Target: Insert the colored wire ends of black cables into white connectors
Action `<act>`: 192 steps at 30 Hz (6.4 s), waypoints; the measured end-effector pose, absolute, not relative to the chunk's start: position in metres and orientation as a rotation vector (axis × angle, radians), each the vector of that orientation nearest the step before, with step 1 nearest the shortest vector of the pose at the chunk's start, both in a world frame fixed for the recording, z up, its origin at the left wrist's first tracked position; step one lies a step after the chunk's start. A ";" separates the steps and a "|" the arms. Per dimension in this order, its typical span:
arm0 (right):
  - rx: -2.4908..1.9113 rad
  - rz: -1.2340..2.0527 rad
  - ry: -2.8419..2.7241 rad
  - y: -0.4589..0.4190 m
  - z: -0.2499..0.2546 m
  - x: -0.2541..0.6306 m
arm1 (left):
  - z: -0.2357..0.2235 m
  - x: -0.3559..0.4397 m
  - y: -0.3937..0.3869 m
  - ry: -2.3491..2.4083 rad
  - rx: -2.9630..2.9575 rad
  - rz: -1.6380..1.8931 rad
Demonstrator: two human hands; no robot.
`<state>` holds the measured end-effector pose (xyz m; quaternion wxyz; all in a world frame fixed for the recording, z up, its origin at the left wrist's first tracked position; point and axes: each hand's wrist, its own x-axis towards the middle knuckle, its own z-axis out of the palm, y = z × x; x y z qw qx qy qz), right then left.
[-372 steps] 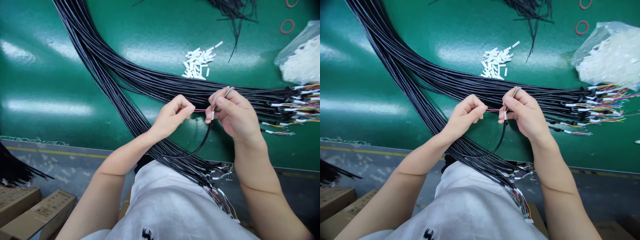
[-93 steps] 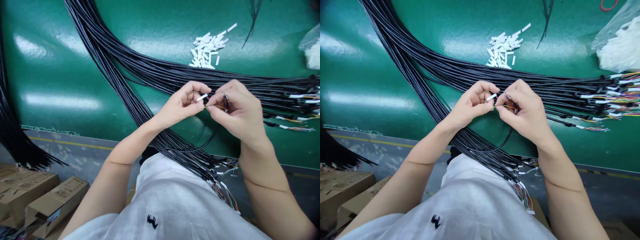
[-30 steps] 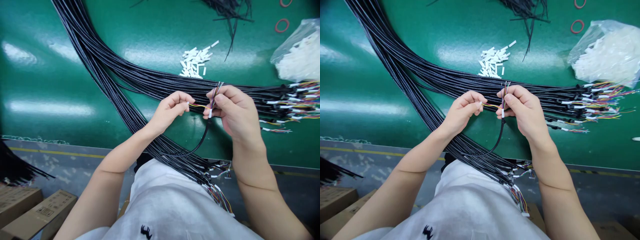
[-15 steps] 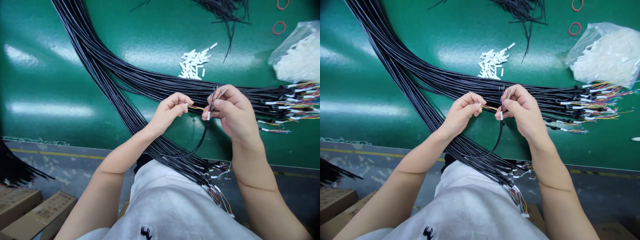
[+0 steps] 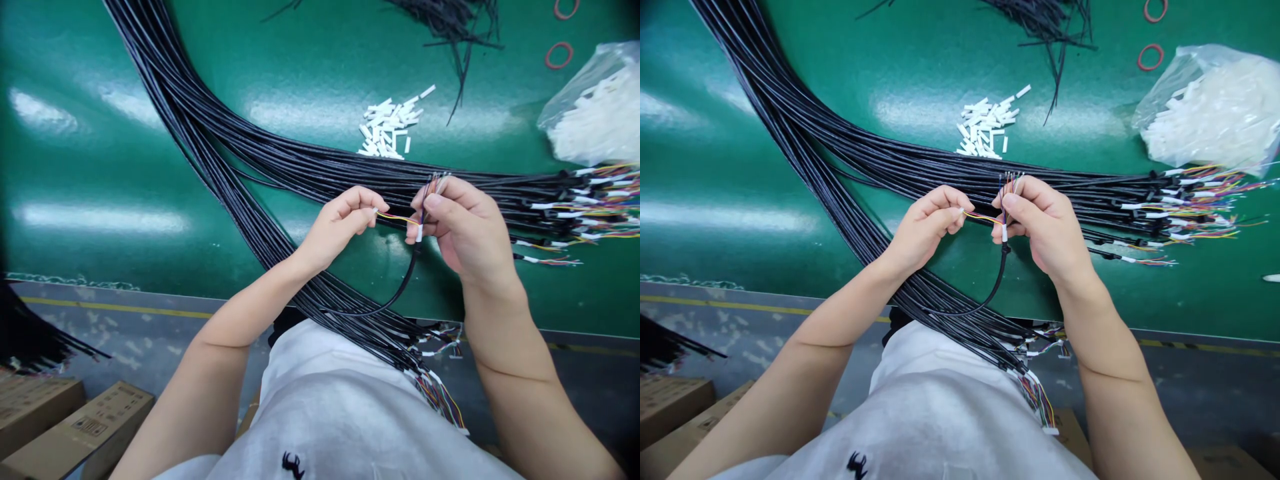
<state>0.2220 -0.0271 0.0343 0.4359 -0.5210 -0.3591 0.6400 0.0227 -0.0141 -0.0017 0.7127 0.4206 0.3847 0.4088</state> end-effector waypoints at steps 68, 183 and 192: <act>-1.311 1.613 -0.915 -0.029 0.037 0.220 | 0.004 0.026 -0.014 0.728 0.857 0.765; -1.347 1.652 -0.944 -0.024 0.028 0.224 | 0.003 0.021 -0.012 0.871 0.831 0.840; -1.357 1.667 -0.918 -0.023 0.029 0.223 | 0.003 0.022 -0.012 0.863 0.833 0.838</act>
